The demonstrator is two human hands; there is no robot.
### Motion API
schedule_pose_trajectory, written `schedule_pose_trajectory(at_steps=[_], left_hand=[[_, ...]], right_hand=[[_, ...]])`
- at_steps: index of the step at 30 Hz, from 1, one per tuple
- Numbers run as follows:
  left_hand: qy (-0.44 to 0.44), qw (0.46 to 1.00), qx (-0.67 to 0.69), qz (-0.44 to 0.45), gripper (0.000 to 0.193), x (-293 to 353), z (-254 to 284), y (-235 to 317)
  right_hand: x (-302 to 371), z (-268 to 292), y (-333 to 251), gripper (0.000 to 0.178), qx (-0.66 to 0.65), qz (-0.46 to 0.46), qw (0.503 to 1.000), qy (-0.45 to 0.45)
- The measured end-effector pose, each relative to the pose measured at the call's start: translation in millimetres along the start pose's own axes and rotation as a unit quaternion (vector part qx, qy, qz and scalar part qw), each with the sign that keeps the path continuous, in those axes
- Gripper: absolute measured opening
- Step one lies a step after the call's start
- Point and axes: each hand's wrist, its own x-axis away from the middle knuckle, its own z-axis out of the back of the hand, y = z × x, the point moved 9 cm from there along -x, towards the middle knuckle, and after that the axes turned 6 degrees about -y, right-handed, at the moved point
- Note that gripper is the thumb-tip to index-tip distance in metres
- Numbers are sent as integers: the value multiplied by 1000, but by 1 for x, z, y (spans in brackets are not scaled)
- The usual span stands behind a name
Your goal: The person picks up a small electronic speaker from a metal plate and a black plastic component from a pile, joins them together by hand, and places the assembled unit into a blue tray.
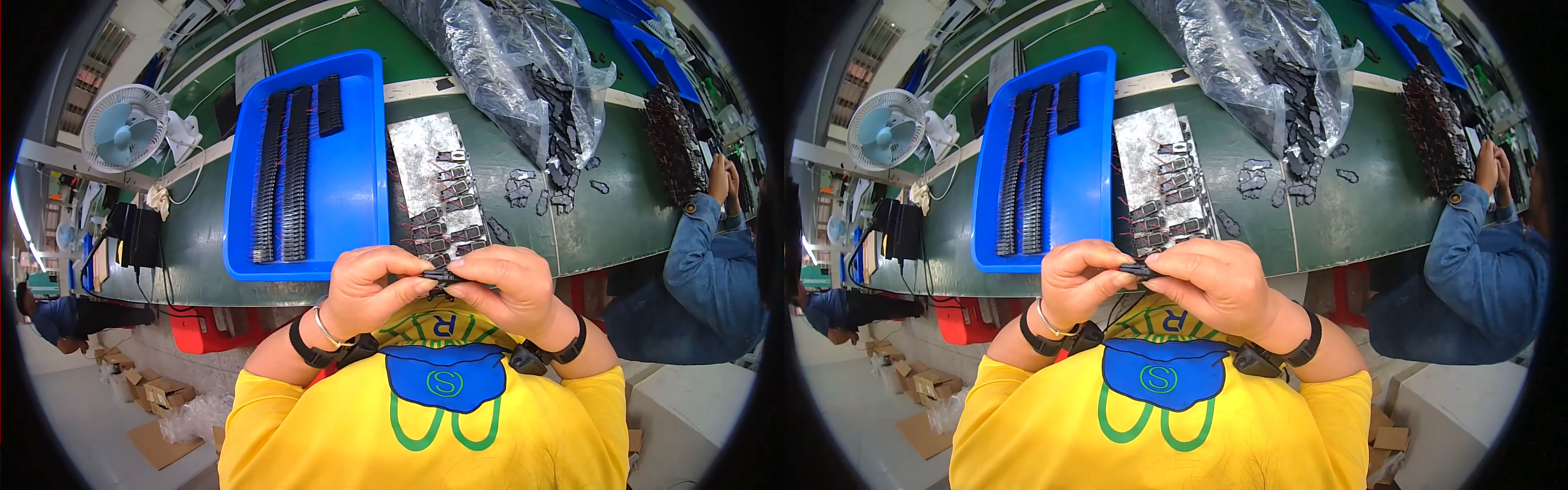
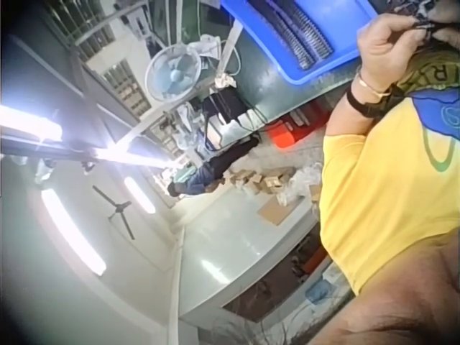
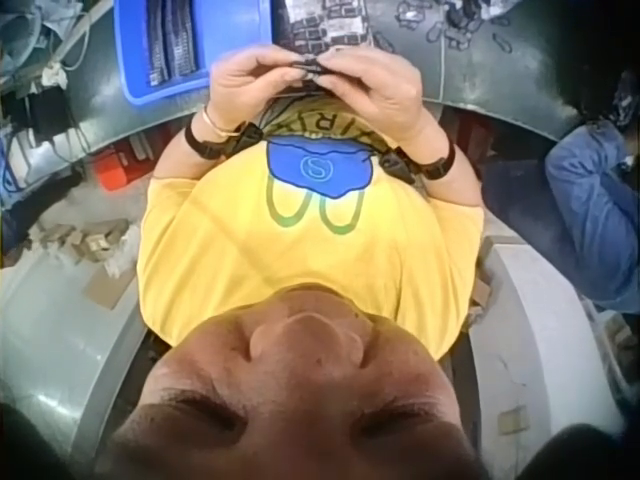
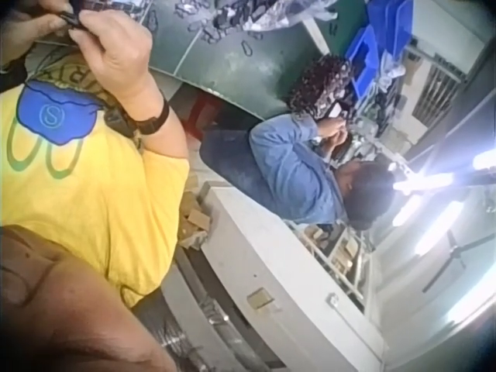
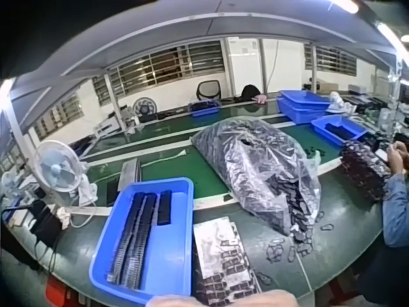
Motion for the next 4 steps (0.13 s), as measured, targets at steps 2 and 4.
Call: schedule_pose_trajectory(at_steps=[2,4], left_hand=[[-9,1000,-26,-12,14,0,0,1],[-12,999,-34,-24,15,0,0,2]], right_hand=[[2,-1,1,31,4,7,1000,3],[3,0,-6,30,40,49,998,21]])
